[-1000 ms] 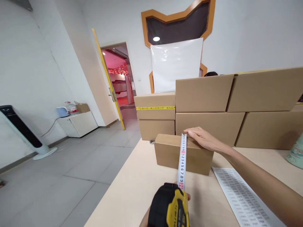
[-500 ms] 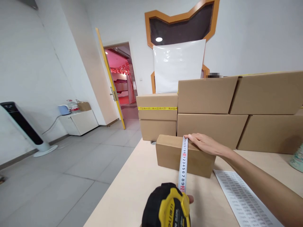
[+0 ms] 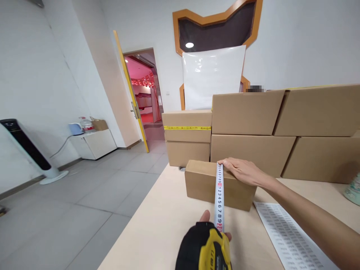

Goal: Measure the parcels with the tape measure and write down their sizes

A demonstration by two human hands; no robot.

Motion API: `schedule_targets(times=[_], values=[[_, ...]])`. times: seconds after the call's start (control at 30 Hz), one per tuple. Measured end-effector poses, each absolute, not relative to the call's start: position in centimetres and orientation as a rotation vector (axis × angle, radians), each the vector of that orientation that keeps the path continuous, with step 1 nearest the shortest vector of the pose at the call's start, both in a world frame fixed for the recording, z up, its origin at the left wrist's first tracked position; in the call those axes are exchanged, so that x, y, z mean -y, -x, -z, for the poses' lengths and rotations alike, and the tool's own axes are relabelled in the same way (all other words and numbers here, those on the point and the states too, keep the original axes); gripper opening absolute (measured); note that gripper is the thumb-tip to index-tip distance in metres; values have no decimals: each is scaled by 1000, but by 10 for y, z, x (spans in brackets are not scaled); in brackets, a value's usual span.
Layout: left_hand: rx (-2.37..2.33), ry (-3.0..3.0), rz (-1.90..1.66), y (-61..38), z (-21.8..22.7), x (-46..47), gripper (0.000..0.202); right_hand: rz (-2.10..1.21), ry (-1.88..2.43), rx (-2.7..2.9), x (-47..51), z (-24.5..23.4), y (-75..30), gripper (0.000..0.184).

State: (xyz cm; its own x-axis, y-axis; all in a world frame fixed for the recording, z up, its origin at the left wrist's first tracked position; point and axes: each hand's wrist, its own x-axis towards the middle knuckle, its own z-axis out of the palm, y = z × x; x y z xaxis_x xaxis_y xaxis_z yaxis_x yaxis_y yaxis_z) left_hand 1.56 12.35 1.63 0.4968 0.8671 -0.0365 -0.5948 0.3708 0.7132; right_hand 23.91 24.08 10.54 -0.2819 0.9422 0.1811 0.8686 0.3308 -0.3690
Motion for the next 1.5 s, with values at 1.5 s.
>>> schedule_targets(times=[1.5], values=[[-649, -657, -807, -14, -36, -128, 73, -329, 1537, 2162, -245, -100, -238, 50]])
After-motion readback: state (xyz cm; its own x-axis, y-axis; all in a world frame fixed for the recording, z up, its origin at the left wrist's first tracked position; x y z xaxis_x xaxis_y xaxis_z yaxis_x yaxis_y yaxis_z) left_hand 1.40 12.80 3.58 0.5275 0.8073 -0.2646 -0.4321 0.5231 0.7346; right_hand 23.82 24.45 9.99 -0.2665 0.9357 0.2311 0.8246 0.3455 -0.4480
